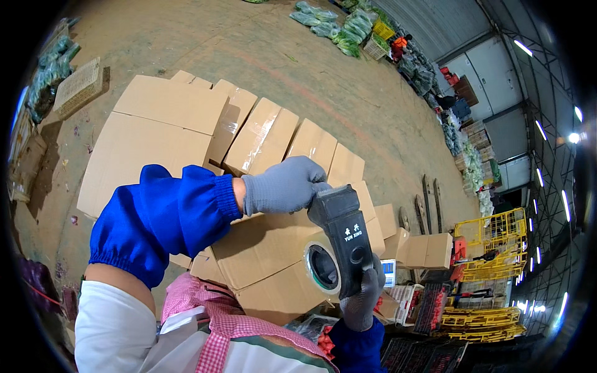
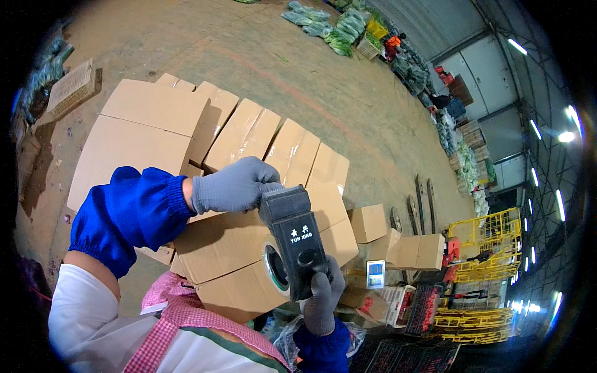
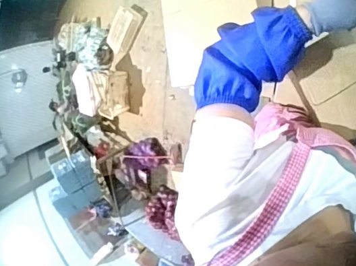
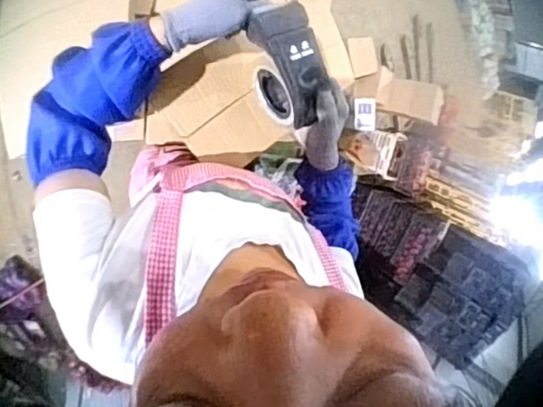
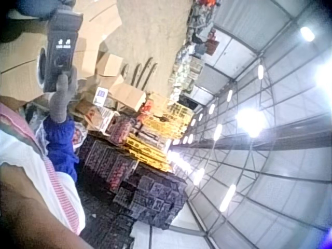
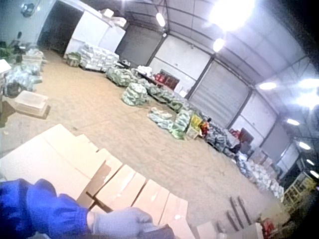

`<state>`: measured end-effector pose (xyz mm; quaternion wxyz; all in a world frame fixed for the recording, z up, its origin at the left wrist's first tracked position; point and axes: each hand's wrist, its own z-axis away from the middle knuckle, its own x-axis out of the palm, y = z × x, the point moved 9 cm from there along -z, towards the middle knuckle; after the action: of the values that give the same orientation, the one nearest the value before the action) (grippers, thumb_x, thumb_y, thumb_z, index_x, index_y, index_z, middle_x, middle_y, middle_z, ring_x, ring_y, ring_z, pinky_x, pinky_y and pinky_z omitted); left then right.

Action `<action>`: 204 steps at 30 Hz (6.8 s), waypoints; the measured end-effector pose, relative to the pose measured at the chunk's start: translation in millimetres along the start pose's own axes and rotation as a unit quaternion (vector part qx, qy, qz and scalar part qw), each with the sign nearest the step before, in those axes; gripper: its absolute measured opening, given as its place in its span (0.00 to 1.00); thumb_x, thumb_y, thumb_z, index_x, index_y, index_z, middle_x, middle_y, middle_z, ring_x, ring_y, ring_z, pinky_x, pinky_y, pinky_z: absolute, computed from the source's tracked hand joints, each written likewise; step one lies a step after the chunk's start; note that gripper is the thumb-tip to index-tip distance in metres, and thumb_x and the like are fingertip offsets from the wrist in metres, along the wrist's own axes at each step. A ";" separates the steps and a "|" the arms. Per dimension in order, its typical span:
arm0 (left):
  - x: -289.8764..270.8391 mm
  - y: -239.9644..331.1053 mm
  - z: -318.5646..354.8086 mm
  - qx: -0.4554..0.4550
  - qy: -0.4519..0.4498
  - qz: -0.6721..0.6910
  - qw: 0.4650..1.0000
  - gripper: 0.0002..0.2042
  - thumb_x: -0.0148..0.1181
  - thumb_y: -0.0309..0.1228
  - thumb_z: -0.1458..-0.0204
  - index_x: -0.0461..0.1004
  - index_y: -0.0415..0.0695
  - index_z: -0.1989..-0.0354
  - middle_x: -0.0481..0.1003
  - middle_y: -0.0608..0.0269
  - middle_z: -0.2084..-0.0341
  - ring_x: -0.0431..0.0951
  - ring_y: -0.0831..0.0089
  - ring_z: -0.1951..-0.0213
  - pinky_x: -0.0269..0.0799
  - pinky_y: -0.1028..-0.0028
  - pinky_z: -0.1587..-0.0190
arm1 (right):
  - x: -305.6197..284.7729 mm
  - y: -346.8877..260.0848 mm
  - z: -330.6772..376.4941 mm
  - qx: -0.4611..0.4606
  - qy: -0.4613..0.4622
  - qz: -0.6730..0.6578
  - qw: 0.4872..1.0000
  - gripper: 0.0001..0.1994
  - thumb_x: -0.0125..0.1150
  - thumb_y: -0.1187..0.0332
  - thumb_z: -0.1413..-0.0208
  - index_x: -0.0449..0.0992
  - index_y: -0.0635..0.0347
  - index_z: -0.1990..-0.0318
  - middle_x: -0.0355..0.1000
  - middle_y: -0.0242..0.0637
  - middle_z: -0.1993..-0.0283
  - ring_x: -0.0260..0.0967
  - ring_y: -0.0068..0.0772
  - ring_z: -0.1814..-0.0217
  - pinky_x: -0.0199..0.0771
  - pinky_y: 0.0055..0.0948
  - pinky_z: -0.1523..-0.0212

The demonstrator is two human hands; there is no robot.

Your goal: The person assembles multiple cardboard boxes by folding the flaps into position and sealing the bottom seams with a tape dispenser.

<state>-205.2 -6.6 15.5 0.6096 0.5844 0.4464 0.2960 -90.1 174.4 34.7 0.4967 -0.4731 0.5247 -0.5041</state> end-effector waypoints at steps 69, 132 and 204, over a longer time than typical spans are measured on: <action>141.8 19.0 145.4 -0.034 0.116 -0.525 0.843 0.47 0.64 0.52 0.63 0.58 0.26 0.41 0.56 0.32 0.40 0.54 0.37 0.37 0.38 0.46 0.33 | -66.9 -26.3 87.9 0.141 -0.153 0.012 0.978 0.19 0.42 0.61 0.37 0.74 0.68 0.55 0.75 0.42 0.58 0.73 0.27 0.59 0.74 0.27 0.59; 42.9 -5.4 140.3 -0.061 0.168 -0.207 0.962 0.36 0.59 0.39 0.45 0.48 0.46 0.31 0.71 0.41 0.50 0.75 0.58 0.54 0.68 0.66 0.49 | -306.6 74.1 70.8 -0.083 0.112 -0.215 0.967 0.25 0.49 0.50 0.41 0.69 0.63 0.47 0.71 0.45 0.48 0.71 0.40 0.49 0.75 0.39 0.49; 48.2 65.2 127.4 0.185 0.117 -0.382 0.898 0.32 0.54 0.54 0.47 0.66 0.38 0.43 0.66 0.45 0.44 0.65 0.46 0.42 0.59 0.57 0.39 | -96.1 -22.2 -12.5 0.199 -0.113 0.239 0.944 0.14 0.60 0.61 0.50 0.76 0.67 0.72 0.71 0.31 0.75 0.65 0.19 0.76 0.63 0.20 0.76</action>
<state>-60.8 -11.9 59.2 0.5001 0.4322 0.7502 0.0186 -97.0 270.0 61.1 0.7425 -0.2795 0.4516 -0.4082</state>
